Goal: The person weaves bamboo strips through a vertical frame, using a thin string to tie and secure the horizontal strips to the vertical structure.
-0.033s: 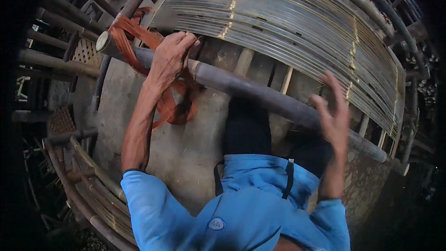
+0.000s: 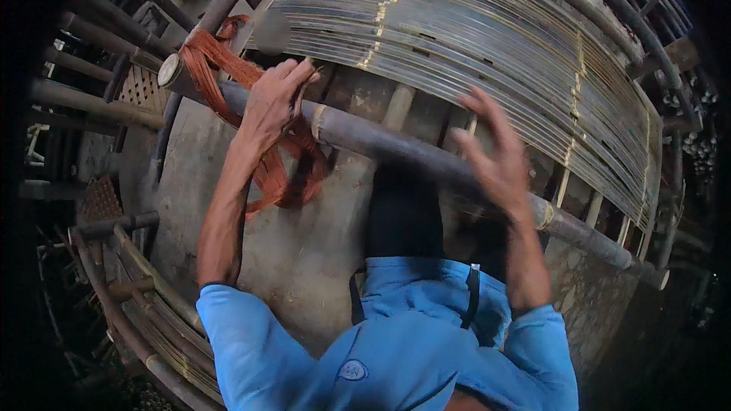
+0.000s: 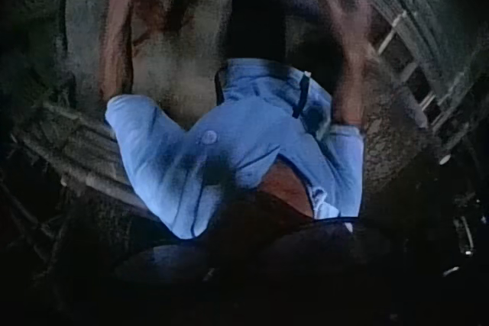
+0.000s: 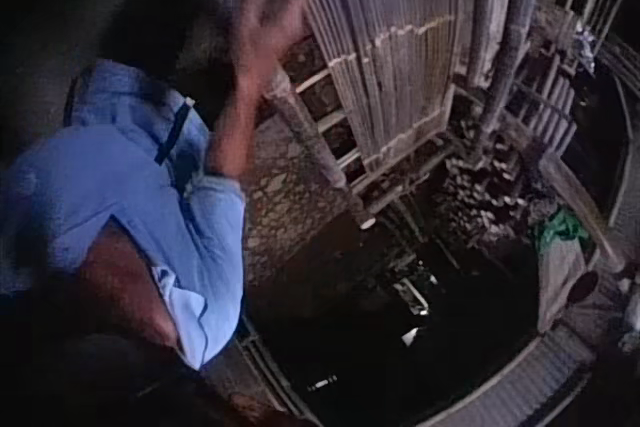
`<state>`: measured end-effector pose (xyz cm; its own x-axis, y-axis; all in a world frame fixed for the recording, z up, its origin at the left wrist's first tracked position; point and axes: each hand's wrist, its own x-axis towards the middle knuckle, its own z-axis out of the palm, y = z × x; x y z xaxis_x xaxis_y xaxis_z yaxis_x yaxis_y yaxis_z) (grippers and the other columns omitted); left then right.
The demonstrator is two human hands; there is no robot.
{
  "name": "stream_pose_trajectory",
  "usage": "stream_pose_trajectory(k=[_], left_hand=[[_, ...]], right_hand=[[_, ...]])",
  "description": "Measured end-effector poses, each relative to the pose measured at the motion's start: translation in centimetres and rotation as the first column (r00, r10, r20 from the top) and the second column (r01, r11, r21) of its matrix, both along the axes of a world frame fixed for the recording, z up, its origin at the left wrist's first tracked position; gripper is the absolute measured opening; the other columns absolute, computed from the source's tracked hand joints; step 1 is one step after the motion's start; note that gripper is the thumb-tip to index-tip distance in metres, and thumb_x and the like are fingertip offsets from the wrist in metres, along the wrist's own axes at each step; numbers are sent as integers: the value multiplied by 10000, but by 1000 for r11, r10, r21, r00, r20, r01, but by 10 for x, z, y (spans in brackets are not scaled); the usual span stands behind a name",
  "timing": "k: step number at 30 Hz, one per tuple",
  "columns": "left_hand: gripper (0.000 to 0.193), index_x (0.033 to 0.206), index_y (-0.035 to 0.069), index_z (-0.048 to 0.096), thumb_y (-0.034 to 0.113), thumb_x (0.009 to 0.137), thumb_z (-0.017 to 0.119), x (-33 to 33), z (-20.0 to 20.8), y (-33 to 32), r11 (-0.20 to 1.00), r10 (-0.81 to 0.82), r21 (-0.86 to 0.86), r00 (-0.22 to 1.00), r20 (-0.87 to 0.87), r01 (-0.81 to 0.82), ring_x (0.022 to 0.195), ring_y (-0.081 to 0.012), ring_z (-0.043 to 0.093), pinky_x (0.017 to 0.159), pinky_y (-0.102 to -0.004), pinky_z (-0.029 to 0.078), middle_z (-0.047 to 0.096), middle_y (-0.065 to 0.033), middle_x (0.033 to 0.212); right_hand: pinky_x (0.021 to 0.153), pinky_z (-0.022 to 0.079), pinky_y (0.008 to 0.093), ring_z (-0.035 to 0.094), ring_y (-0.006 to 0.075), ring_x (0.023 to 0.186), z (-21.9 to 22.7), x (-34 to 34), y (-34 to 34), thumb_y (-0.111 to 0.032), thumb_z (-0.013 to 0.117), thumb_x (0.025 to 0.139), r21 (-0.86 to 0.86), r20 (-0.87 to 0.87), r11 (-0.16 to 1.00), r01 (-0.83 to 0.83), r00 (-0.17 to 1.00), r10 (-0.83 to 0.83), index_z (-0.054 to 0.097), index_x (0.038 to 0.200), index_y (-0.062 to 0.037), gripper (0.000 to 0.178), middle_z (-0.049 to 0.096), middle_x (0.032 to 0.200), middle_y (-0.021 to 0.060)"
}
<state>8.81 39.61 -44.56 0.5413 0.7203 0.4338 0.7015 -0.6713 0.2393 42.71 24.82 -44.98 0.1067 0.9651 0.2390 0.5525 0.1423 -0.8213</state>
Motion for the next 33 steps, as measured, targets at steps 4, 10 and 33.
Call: stream_pose_trajectory(k=[4,10,33], left_hand=[[85,987,70,583,103,921,626,-14,-12,-5,991,-41,-120,988,149,59,728,-334,557,639,-425,447,491,-129,805],[83,967,74,602,136,922,634,-36,3,-14,997,8,-82,997,82,-1,732,-326,566,636,-419,449,495,-116,799],[315,1131,51,670,225,868,684,-219,-33,130,912,409,163,810,-420,-376,1187,-340,548,1021,-428,443,613,-145,1236]], right_hand=[[1093,405,409,511,335,1327,-32,-113,100,-220,718,892,309,-148,880,-361,895,420,350,1509,-32,743,578,1372,220],[906,493,329,649,182,988,-34,-166,113,-212,657,949,-312,-793,573,-757,540,281,540,1341,7,463,716,1035,103],[902,483,284,643,141,992,79,304,-97,-281,618,996,332,192,598,730,568,-800,706,1173,4,346,730,1086,73]])
